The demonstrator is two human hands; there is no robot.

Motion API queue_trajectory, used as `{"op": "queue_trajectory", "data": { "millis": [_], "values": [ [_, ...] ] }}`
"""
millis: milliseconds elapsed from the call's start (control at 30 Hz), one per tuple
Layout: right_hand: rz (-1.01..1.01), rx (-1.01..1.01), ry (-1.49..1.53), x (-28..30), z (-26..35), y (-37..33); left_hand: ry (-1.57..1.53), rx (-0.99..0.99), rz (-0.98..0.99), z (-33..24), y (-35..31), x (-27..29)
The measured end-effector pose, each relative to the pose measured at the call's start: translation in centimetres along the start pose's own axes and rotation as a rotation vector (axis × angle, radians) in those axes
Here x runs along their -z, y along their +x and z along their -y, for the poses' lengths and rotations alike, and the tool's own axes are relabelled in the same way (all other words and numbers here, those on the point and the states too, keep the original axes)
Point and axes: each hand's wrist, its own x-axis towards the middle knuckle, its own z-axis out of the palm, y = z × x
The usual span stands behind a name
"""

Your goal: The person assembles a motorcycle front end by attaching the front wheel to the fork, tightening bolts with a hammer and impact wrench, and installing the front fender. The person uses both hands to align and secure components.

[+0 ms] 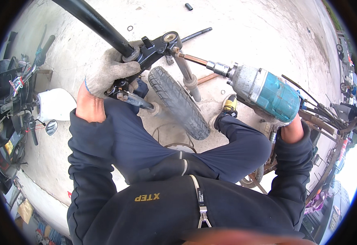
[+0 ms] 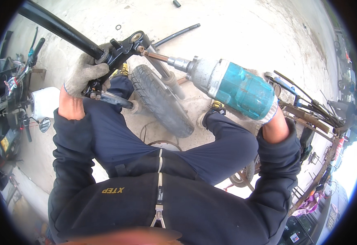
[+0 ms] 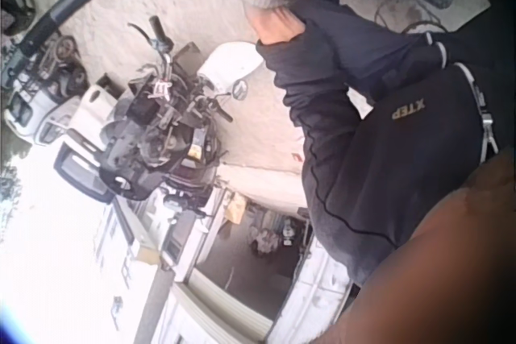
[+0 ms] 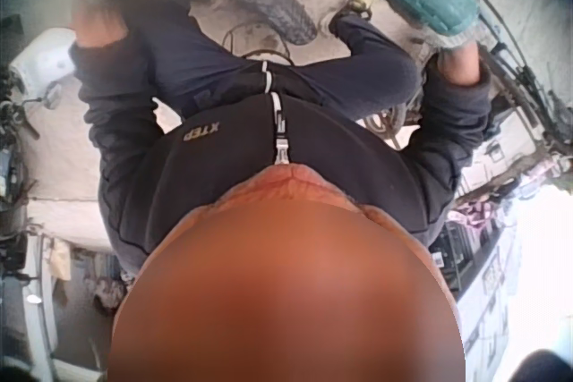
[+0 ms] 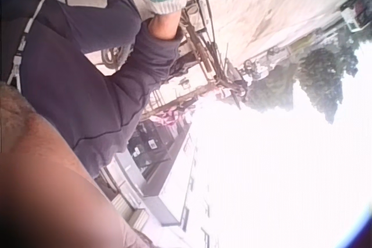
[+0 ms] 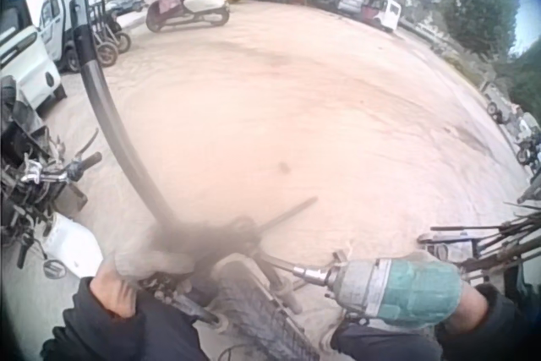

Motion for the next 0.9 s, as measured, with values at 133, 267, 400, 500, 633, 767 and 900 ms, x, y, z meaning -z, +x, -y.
{"op": "queue_trajectory", "data": {
  "millis": [133, 267, 400, 500, 633, 767, 900],
  "values": [
    [0.026, -0.349, 0.195, 0.5, 1.0, 0.0, 0.002, -0.023, 0.014, 0.0, 0.2, 0.0],
    [-0.006, 0.043, -0.211, 0.6, 0.9, -0.1, 0.017, -0.033, 0.008, -0.1, 0.1, -0.2],
    [-0.047, 0.011, -0.008, 0.2, 0.5, -0.1, 0.038, -0.005, -0.008, -0.3, 0.0, -0.4],
    [-0.03, -0.03, 0.037, 0.2, 0.3, -0.1, 0.014, -0.022, 0.018, -0.3, 0.1, -0.4],
    [0.019, -0.111, -0.061, 0.0, 0.5, -0.6, -0.011, -0.024, 0.013, -0.1, 0.2, -0.3],
    [-0.051, -0.345, 0.391, -0.5, 1.2, 0.7, -0.05, -0.006, 0.022, 0.0, 0.5, -0.3],
    [-0.031, 0.159, -0.467, 0.5, 2.4, 3.4, -0.033, -0.012, 0.032, 0.0, 0.9, -0.2]
  ]
}}
